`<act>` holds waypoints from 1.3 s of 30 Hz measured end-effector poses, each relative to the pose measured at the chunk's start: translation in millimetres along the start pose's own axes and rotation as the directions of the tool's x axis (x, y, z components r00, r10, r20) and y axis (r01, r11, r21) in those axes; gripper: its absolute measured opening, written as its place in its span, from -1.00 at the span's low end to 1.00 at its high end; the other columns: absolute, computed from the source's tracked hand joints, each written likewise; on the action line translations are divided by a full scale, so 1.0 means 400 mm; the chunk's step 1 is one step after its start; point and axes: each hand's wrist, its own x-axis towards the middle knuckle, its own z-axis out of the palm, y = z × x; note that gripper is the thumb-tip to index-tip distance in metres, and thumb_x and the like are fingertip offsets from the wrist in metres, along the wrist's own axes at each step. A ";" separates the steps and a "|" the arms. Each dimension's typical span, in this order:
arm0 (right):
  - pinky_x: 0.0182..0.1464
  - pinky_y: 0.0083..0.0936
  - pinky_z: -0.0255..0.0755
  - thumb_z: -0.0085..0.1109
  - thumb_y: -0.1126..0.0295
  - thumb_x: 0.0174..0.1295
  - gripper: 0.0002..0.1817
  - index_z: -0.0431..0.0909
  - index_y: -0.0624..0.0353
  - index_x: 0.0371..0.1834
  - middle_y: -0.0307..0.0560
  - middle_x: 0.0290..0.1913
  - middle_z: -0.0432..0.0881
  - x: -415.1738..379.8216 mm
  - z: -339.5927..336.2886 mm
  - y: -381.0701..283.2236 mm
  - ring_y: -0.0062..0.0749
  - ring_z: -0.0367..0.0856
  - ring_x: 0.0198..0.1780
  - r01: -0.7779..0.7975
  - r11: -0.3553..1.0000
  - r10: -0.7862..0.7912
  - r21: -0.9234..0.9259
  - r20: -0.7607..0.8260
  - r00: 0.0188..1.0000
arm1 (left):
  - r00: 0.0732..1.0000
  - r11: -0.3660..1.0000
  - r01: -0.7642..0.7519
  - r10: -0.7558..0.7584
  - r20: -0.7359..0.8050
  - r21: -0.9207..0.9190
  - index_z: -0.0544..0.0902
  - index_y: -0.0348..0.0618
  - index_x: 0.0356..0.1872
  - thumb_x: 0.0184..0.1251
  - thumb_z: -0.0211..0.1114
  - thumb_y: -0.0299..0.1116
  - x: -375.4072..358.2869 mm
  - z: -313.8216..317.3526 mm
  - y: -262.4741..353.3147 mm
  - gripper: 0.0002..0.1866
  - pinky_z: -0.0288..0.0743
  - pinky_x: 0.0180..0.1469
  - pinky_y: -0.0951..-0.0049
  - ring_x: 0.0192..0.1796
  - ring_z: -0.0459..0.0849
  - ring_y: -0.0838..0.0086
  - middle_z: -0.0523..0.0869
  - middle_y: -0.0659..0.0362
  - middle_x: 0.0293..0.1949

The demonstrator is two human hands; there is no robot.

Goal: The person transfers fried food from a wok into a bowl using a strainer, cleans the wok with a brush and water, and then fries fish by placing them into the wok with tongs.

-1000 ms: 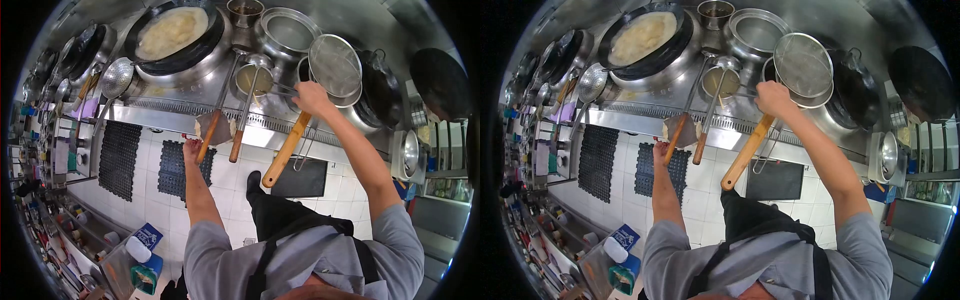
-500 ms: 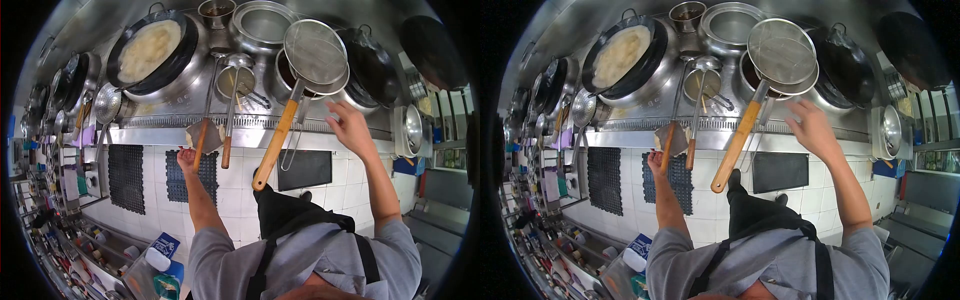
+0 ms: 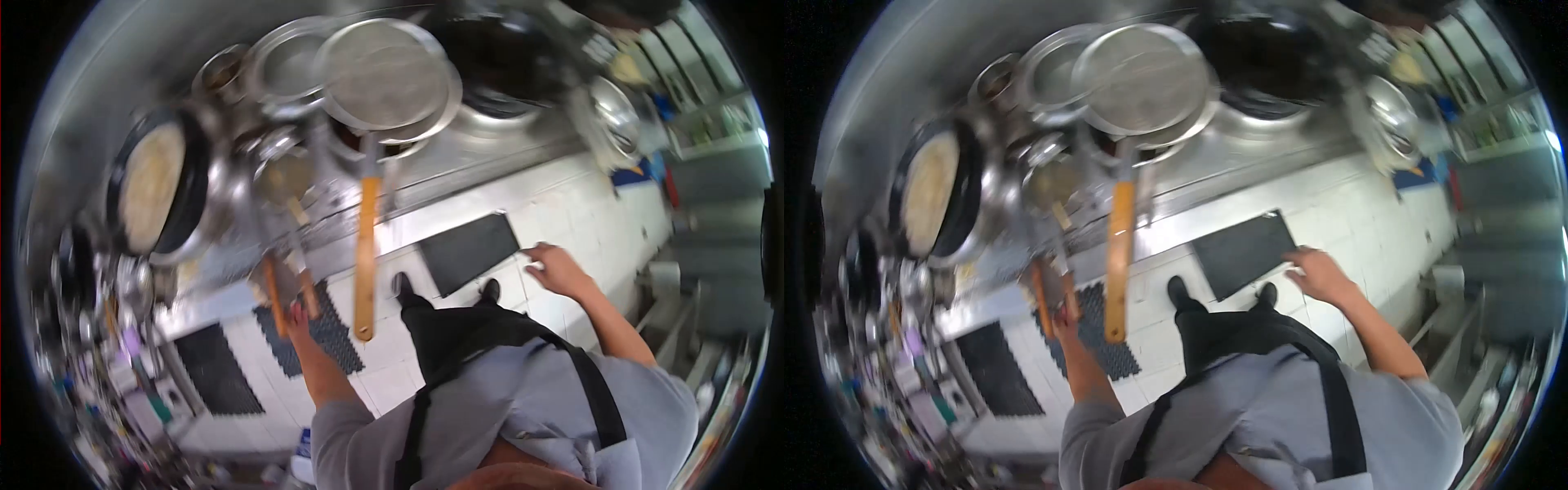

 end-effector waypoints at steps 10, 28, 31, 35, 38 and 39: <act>-0.34 -0.35 0.67 0.14 0.33 0.13 -0.70 0.68 0.34 -0.20 0.15 -0.28 0.76 -0.577 0.551 0.664 -0.20 0.77 -0.48 -0.698 0.536 0.729 0.476 0.156 0.666 | 0.891 0.460 -0.039 -0.386 0.239 0.887 0.56 -0.21 -0.56 0.00 0.01 -0.73 -0.330 0.351 -0.681 -0.80 0.50 -0.61 0.42 -0.62 0.54 0.43 0.51 0.16 -0.63; -0.62 -0.42 0.57 0.09 0.48 0.14 -0.68 0.68 0.34 -0.06 0.06 -0.44 0.73 -1.169 1.095 0.924 -0.32 0.70 -0.60 -0.392 -0.351 0.814 0.850 0.484 0.320 | 0.753 -0.490 -0.437 -0.658 0.009 0.755 0.57 -0.19 -0.08 0.05 0.23 -0.61 -0.718 1.015 -1.293 -0.66 0.37 -0.60 0.48 -0.49 0.74 0.40 0.67 0.17 -0.47; -0.62 -0.44 0.58 0.09 0.48 0.10 -0.67 0.69 0.35 -0.09 0.05 -0.43 0.74 -1.169 1.062 1.015 -0.33 0.72 -0.58 -0.370 -0.378 0.819 0.849 0.493 0.294 | 0.711 -0.516 -0.501 -0.703 -0.010 0.694 0.56 -0.21 -0.07 0.05 0.22 -0.62 -0.778 1.113 -1.462 -0.66 0.36 -0.62 0.50 -0.51 0.72 0.42 0.67 0.16 -0.46; -0.61 -0.45 0.59 0.06 0.48 0.11 -0.68 0.70 0.35 -0.11 0.03 -0.42 0.74 -1.179 0.997 1.184 -0.35 0.73 -0.57 -0.416 -0.316 0.820 0.853 0.466 0.332 | 0.636 -0.417 -0.570 -0.770 0.058 0.708 0.58 -0.25 -0.12 0.07 0.20 -0.62 -0.867 1.272 -1.754 -0.71 0.37 -0.62 0.53 -0.54 0.68 0.45 0.67 0.13 -0.44; -0.53 -0.43 0.61 0.12 0.43 0.09 -0.67 0.71 0.33 -0.11 0.04 -0.38 0.76 -1.186 0.934 1.356 -0.31 0.75 -0.50 -0.439 -0.351 0.804 0.827 0.506 0.312 | 0.558 -0.313 -0.604 -0.823 0.108 0.733 0.59 -0.30 -0.08 0.09 0.20 -0.62 -0.930 1.392 -1.989 -0.69 0.47 -0.54 0.52 -0.51 0.68 0.45 0.68 0.11 -0.41; -0.46 -0.40 0.63 0.19 0.39 0.08 -0.65 0.73 0.32 -0.10 0.07 -0.34 0.77 -1.193 0.903 1.405 -0.28 0.76 -0.44 -0.427 -0.390 0.797 0.816 0.531 0.287 | 0.522 -0.268 -0.633 -0.841 0.145 0.726 0.58 -0.32 -0.06 0.10 0.20 -0.62 -0.943 1.424 -2.063 -0.68 0.50 -0.50 0.51 -0.50 0.68 0.45 0.69 0.10 -0.40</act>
